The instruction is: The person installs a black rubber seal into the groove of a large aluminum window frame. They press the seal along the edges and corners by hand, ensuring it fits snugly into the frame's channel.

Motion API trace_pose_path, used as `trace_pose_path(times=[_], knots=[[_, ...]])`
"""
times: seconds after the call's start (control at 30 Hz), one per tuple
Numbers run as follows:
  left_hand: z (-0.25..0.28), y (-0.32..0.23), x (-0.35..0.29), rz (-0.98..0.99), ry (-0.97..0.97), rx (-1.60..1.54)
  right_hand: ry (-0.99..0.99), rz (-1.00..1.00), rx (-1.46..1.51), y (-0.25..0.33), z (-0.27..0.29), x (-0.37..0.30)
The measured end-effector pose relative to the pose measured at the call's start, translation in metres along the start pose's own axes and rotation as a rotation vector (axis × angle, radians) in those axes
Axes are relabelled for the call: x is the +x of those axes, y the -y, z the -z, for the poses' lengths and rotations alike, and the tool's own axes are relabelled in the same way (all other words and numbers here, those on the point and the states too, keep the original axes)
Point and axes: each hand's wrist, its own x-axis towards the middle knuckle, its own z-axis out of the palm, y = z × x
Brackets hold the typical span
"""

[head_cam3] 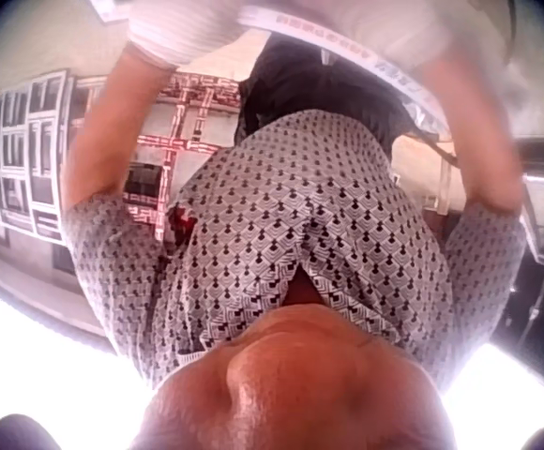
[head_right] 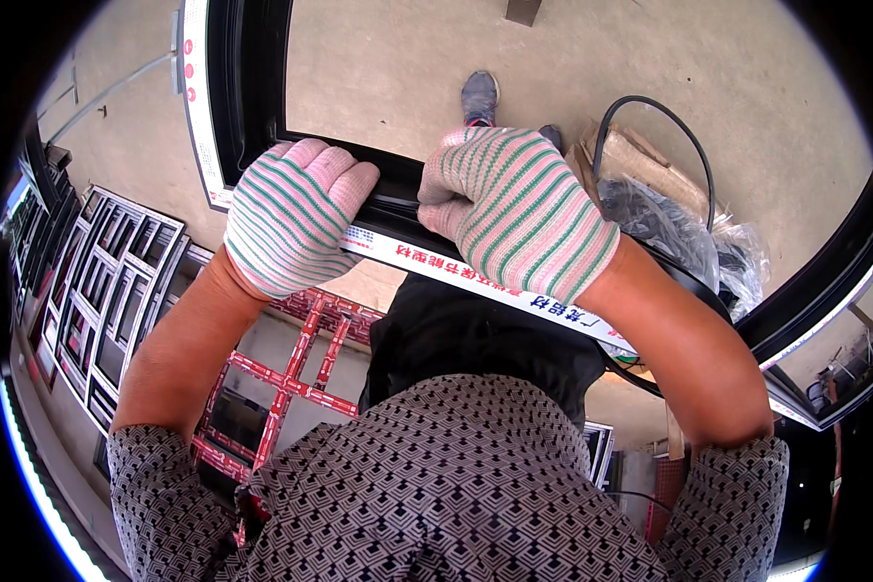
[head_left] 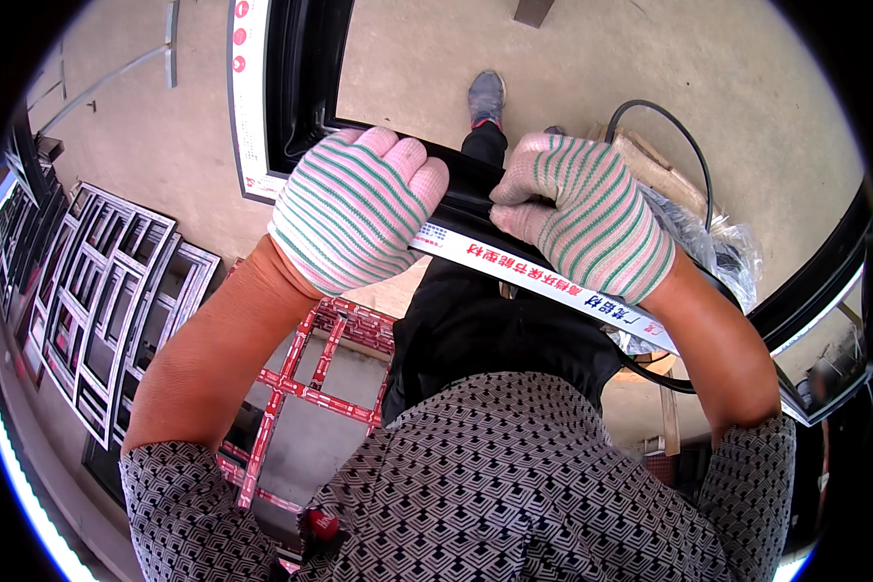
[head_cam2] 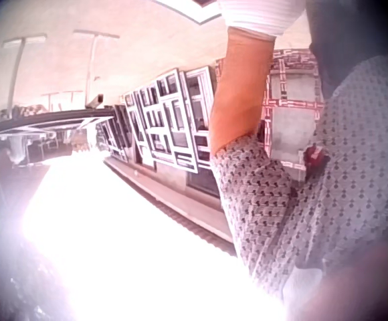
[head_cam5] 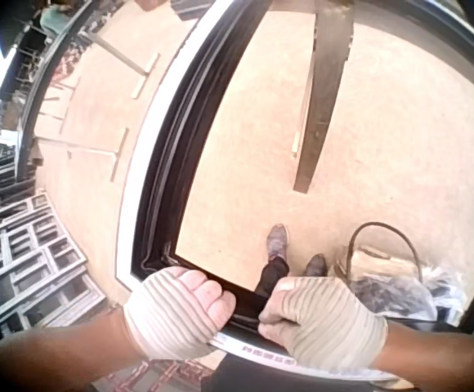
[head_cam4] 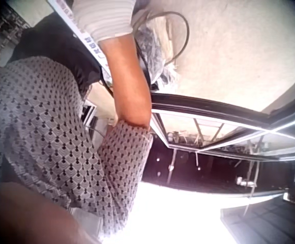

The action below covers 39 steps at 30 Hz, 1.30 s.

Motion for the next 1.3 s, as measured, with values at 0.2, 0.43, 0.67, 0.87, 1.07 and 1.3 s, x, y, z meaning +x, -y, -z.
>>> trace_pose_path(times=[0.2, 0.43, 0.67, 0.87, 1.07, 1.3], knots=[[-0.002, -0.002, 0.000, -0.007, -0.024, -0.028, 0.015, -0.050, 0.030, 0.007, 0.002, 0.000], [-0.015, -0.023, 0.000, 0.005, -0.063, -0.054, 0.028, -0.024, -0.001, 0.006, -0.002, -0.005], [-0.015, -0.030, -0.001, 0.000, -0.076, -0.125, 0.048, 0.014, -0.068, 0.005, -0.005, -0.010], [-0.019, -0.032, -0.004, 0.025, -0.096, -0.146, 0.144, -0.002, -0.097, 0.013, 0.005, -0.007], [-0.017, -0.030, -0.004, 0.007, -0.143, -0.118, 0.137, 0.112, -0.245, 0.016, 0.039, 0.033], [-0.011, -0.033, -0.006, 0.032, -0.122, -0.140, -0.256, 1.275, -0.745, 0.051, 0.005, 0.160]])
